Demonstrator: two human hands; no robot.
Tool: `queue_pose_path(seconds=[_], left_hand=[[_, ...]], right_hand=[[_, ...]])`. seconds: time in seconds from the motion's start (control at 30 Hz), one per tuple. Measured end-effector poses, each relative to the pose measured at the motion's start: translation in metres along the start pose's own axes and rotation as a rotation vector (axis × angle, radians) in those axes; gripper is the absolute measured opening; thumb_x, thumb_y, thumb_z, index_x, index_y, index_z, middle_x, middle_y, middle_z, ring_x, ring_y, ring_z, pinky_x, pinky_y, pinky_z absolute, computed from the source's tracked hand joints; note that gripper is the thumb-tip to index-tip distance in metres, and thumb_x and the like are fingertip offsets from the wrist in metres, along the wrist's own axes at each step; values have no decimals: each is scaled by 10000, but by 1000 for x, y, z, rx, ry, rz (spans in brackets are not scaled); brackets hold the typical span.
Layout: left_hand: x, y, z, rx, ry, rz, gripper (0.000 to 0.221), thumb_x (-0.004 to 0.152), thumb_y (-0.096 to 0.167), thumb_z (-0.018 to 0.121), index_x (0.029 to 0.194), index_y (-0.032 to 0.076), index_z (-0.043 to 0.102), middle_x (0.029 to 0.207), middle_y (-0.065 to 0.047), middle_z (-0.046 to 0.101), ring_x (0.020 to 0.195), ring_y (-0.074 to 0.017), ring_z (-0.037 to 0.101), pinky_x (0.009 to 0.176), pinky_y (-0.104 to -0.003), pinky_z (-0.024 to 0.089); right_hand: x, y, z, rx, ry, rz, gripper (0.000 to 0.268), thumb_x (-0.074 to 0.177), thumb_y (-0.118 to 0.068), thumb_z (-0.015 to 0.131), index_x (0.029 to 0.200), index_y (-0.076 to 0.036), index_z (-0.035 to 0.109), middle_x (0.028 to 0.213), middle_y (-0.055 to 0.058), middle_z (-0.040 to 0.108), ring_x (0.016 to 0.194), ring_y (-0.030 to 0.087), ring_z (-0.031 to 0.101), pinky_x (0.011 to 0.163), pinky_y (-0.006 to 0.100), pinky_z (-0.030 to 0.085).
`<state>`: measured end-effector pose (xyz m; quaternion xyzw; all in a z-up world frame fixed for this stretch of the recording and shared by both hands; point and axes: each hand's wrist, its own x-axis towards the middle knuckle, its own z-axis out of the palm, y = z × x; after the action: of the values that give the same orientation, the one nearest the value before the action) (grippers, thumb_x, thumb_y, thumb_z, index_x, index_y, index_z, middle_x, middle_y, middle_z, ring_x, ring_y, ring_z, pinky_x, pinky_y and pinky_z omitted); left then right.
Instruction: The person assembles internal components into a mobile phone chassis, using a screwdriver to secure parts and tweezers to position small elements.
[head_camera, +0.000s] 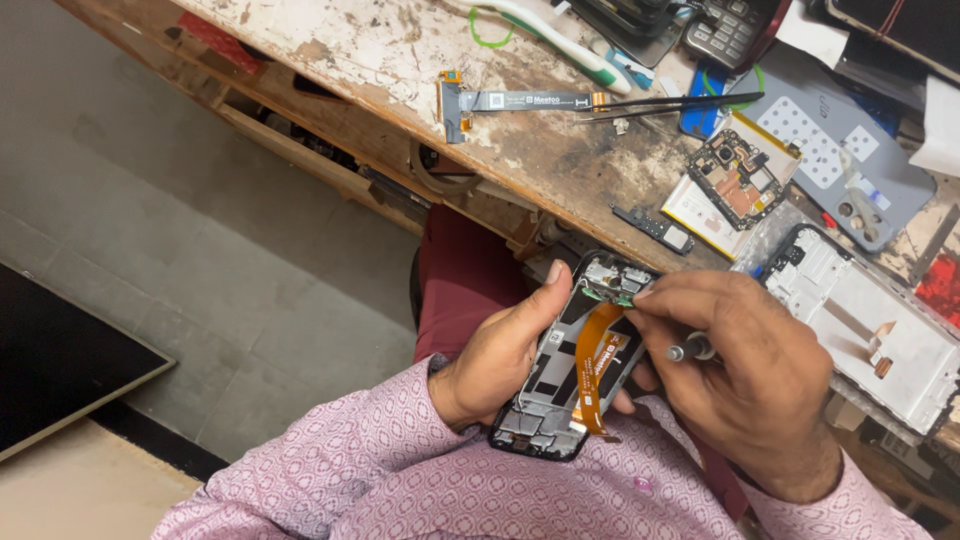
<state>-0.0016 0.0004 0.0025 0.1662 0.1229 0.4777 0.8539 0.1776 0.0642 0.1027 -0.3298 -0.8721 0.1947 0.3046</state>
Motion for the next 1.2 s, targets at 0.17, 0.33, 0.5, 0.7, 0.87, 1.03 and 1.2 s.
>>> queue_pose_path(seconds=[0.17, 0.33, 0.5, 0.7, 0.87, 1.03, 1.2], left_hand=[[1, 2, 2, -13, -11, 6, 767, 1169, 572, 163, 1478, -50, 489, 1175, -237, 683, 973, -293, 735, 868, -370, 621], [1, 4, 6, 45, 148, 43, 597, 1177, 437, 344, 1462, -60, 510, 1183, -166, 673, 990, -217, 703, 889, -377, 602], [7, 2, -6, 34, 220, 74, 482, 1222, 307, 417, 1434, -111, 530, 1290, -185, 656, 1094, -226, 672, 974, -376, 557], [14, 9, -4, -248, -121, -42, 681, 1161, 462, 299, 1534, -96, 418, 1445, -332, 536, 1085, -417, 702, 956, -461, 604], [16, 11, 4, -358, -199, -48, 623, 1188, 441, 289, 1617, -9, 267, 1433, -380, 518, 1031, -457, 696, 937, -479, 598], [17, 9, 6, -364, -225, -41, 584, 1217, 427, 290, 1641, 34, 212, 1418, -375, 542, 1026, -460, 700, 932, -479, 596], [18, 10, 8, -330, -207, -49, 575, 1217, 407, 291, 1638, 22, 224, 1390, -365, 560, 1011, -457, 702, 936, -478, 595]], right_hand=[[1, -1, -3, -12, -15, -14, 225, 862, 20, 788, 1048, -21, 668, 1035, 104, 715, 943, 216, 737, 781, 305, 589], [2, -2, -4, -194, -40, -173, 243, 808, 2, 794, 1035, -30, 710, 1015, 110, 723, 876, 244, 735, 742, 349, 594], [-2, -6, -5, -151, -43, -122, 292, 830, -139, 850, 1071, -43, 716, 1029, 106, 715, 878, 242, 728, 757, 346, 588], [-35, 7, -22, 543, 232, 288, 371, 1117, -386, 452, 1000, -72, 610, 1081, 163, 701, 756, 178, 597, 740, 278, 506], [-62, 37, -39, 963, 354, 396, 370, 1273, -249, 502, 1003, 1, 465, 962, 199, 535, 755, 210, 537, 734, 317, 472], [-47, 27, -44, 1396, 273, 435, 272, 1213, -205, 548, 1112, 45, 511, 1089, 270, 633, 870, 279, 664, 839, 432, 579], [-33, 5, -43, 916, 293, 540, 226, 1022, 4, 595, 1214, -2, 474, 1149, 262, 623, 970, 279, 684, 932, 451, 598]])
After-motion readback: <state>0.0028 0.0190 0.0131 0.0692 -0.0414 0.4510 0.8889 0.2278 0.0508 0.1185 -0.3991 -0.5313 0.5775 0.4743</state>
